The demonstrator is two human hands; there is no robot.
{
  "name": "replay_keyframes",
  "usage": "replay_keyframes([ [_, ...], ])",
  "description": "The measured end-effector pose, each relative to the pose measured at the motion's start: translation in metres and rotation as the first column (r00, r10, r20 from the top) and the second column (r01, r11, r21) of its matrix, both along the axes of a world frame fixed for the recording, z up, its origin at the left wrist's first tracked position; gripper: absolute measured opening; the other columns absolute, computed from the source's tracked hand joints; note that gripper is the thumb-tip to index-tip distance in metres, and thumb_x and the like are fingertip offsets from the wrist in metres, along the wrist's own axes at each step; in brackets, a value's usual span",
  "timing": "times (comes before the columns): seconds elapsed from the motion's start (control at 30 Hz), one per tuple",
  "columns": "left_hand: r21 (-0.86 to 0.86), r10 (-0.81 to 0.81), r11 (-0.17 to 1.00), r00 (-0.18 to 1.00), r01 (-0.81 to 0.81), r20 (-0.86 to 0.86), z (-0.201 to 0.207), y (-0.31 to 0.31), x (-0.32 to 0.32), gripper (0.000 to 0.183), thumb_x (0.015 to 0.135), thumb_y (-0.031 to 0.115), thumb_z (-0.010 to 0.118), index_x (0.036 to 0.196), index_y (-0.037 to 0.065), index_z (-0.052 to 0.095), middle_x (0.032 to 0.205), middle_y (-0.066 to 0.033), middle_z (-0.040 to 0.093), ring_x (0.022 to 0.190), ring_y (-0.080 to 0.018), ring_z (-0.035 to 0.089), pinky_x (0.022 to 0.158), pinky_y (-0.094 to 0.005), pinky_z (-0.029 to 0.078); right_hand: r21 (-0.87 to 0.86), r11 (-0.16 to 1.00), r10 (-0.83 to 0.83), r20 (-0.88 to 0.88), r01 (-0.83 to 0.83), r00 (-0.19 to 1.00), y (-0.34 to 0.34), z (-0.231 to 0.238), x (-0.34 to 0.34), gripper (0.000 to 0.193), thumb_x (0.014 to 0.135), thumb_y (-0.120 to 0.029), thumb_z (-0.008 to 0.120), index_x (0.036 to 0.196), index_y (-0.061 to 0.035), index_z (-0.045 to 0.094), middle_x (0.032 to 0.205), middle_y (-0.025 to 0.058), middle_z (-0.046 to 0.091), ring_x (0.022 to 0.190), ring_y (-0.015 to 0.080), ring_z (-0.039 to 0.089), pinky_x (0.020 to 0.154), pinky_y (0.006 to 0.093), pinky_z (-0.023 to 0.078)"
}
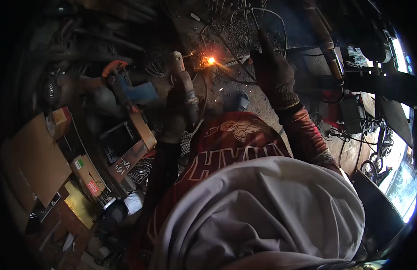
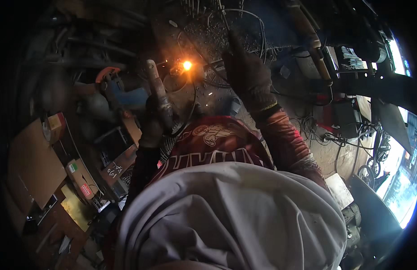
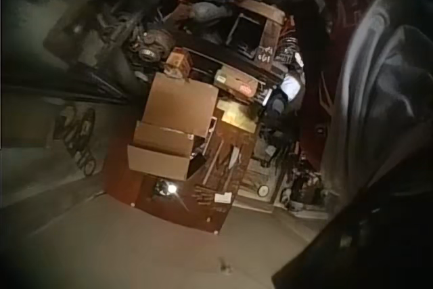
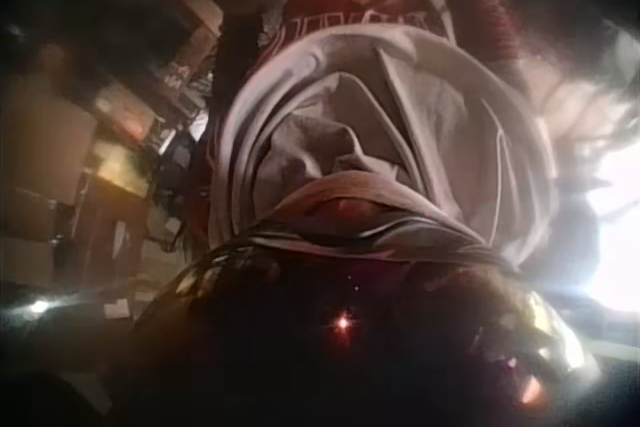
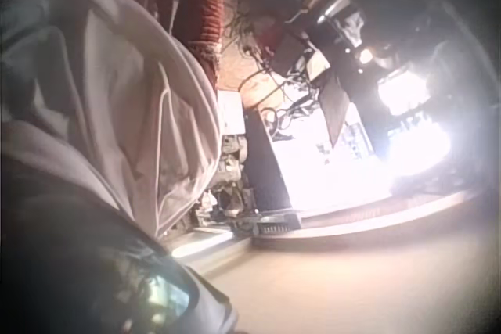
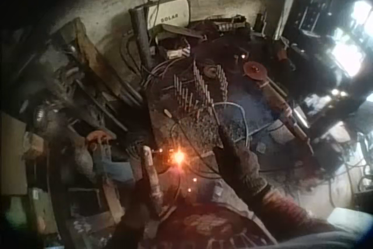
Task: The person welds metal rods onto a curved wire structure using a welding torch and wipes the components with a cloth while wearing protective gloves.
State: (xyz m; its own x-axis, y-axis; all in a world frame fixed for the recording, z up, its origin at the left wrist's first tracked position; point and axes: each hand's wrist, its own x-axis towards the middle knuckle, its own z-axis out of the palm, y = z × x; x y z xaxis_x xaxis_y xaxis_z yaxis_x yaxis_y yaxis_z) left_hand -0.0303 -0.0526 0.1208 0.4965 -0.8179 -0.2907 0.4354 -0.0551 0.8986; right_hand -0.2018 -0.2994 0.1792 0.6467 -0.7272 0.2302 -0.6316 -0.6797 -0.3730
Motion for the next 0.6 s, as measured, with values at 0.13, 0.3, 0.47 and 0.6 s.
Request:
replay_keyframes([
  [0.13, -0.027, 0.066, 0.997, 0.982, -0.072, -0.176, -0.005, 0.000, -0.004, 0.029, 0.106, 0.032, 0.050, 0.123, 0.009, 0.053, 0.091, -0.0034, 0.060, 0.076, -0.0149, 0.062, 0.067, -0.0306, 0.052, 0.057, 0.998, -0.020, 0.008, 0.019, 1.000, 0.001, 0.001, 0.001, 0.065, 0.094, -0.026, 0.066, 0.153, -0.0247, 0.040, 0.090, 0.0164, 0.071, 0.077, 0.0370, 0.070, 0.061, 0.0471, 0.053],
  [0.3, 0.115, 0.023, 0.992, 0.981, -0.046, 0.193, -0.031, 0.009, 0.003, 0.033, 0.107, 0.034, 0.047, 0.125, 0.008, 0.054, 0.091, -0.0046, 0.059, 0.075, -0.0137, 0.061, 0.067, -0.0311, 0.052, 0.027, 1.000, -0.006, 0.067, 0.004, 0.998, 0.001, 0.000, 0.001, 0.065, 0.094, -0.027, 0.066, 0.153, -0.0244, 0.039, 0.085, 0.0176, 0.070, 0.075, 0.0401, 0.068, 0.061, 0.0497, 0.051],
  [0.47, 0.194, -0.038, 0.981, 0.940, -0.030, 0.339, -0.027, 0.009, 0.002, 0.036, 0.109, 0.036, 0.043, 0.125, 0.006, 0.055, 0.093, -0.0046, 0.061, 0.075, -0.0130, 0.061, 0.068, -0.0318, 0.052, 0.081, 0.997, 0.002, 0.058, -0.007, 0.998, 0.002, 0.004, 0.003, 0.064, 0.094, -0.028, 0.066, 0.153, -0.0226, 0.040, 0.085, 0.0185, 0.069, 0.077, 0.0405, 0.068, 0.062, 0.0500, 0.051],
  [0.6, 0.225, -0.102, 0.974, 0.862, -0.015, 0.497, -0.010, 0.010, 0.001, 0.036, 0.107, 0.024, 0.049, 0.136, 0.003, 0.050, 0.107, -0.0045, 0.062, 0.089, -0.0136, 0.062, 0.077, -0.0298, 0.052, 0.111, 0.994, -0.013, 0.046, 0.008, 0.999, 0.001, 0.004, 0.002, 0.064, 0.097, -0.039, 0.061, 0.154, -0.0272, 0.035, 0.086, 0.0213, 0.069, 0.079, 0.0442, 0.068, 0.066, 0.0561, 0.052],
])
